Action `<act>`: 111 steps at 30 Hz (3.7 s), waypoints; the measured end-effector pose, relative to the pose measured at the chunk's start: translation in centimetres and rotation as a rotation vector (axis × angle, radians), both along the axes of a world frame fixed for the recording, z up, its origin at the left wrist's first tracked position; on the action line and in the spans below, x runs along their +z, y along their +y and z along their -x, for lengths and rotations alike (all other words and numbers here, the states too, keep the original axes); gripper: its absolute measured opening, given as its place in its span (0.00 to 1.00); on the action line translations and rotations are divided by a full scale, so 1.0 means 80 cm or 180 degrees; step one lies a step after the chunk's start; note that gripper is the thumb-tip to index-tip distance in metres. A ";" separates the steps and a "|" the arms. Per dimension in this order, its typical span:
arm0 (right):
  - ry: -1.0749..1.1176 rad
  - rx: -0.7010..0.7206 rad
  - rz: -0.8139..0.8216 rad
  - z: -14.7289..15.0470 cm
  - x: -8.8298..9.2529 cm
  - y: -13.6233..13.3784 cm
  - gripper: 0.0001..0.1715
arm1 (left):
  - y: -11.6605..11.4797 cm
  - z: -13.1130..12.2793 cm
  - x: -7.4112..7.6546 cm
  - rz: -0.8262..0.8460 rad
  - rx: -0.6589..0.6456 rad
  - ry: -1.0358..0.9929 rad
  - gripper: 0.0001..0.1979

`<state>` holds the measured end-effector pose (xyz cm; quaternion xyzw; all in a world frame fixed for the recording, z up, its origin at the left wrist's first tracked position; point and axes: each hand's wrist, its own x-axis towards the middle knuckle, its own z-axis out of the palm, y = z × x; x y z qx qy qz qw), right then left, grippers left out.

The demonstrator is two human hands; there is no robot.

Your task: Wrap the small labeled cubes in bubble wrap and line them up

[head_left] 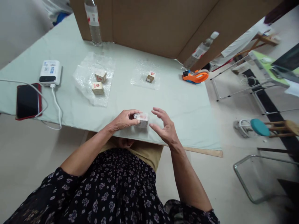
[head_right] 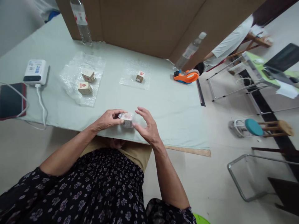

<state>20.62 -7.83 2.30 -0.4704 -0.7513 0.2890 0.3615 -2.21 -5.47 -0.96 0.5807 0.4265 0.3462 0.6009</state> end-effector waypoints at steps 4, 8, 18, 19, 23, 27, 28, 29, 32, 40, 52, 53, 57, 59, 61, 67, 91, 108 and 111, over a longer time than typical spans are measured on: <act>0.0255 0.0051 0.0782 -0.005 -0.022 0.003 0.45 | -0.002 -0.017 0.008 0.0323 0.0045 -0.0272 0.25; 0.0720 -0.0117 0.0933 -0.009 -0.042 0.012 0.45 | 0.003 -0.038 0.009 0.0432 0.0111 -0.0167 0.24; 0.1368 -0.0630 0.1292 -0.084 -0.029 0.048 0.48 | 0.030 -0.092 0.010 -0.0019 0.0045 0.0112 0.39; 0.1394 -0.0750 0.1285 -0.099 -0.027 0.059 0.48 | 0.030 -0.093 0.007 -0.0190 0.0114 0.0229 0.37; 0.1403 -0.1368 0.1206 -0.171 -0.022 0.116 0.47 | 0.022 -0.092 -0.014 -0.1133 0.0393 0.0779 0.25; 0.1249 -0.1818 0.1270 -0.228 -0.022 0.179 0.46 | 0.010 -0.092 -0.036 -0.1884 0.0396 0.1113 0.18; 0.1218 -0.1881 0.1325 -0.236 -0.023 0.193 0.45 | 0.008 -0.093 -0.039 -0.1976 0.0369 0.1140 0.17; 0.1197 -0.1928 0.1377 -0.241 -0.025 0.205 0.44 | 0.007 -0.094 -0.041 -0.2027 0.0345 0.1158 0.16; 0.1140 -0.2030 0.1491 -0.245 -0.033 0.232 0.41 | 0.007 -0.096 -0.043 -0.2041 0.0351 0.1193 0.15; 0.0335 -0.2123 0.1450 -0.260 -0.035 0.245 0.34 | 0.007 -0.099 -0.045 -0.2062 0.0347 0.1155 0.15; -0.0859 -0.0817 -0.0408 -0.135 -0.014 0.244 0.15 | 0.145 -0.068 -0.006 -0.2577 0.0668 0.3069 0.15; -0.0896 -0.0685 -0.0442 -0.116 -0.020 0.256 0.16 | 0.164 -0.071 -0.004 -0.2600 0.0624 0.3279 0.15; -0.0980 -0.0618 -0.0303 -0.055 -0.047 0.322 0.31 | 0.224 -0.084 -0.006 -0.2704 0.0546 0.3837 0.14; -0.0973 -0.0680 -0.0158 -0.034 -0.056 0.352 0.40 | 0.243 -0.087 -0.011 -0.2741 0.0503 0.3924 0.13; -0.1004 -0.0722 -0.0031 -0.018 -0.060 0.372 0.43 | 0.255 -0.088 -0.016 -0.2790 0.0445 0.3932 0.13; -0.1177 -0.0522 0.0180 -0.010 -0.040 0.354 0.26 | 0.228 -0.076 -0.021 -0.3013 0.0427 0.3694 0.11; -0.0694 0.0128 -0.0066 0.021 -0.051 0.063 0.24 | -0.053 -0.009 -0.002 -0.3204 0.0055 0.3081 0.08; -0.0728 0.0021 -0.0061 0.024 -0.047 0.050 0.23 | -0.053 -0.005 0.013 -0.3203 0.0109 0.3075 0.11; -0.0730 0.0034 -0.0010 0.022 -0.046 0.051 0.23 | -0.051 -0.003 0.018 -0.3180 0.0153 0.3033 0.10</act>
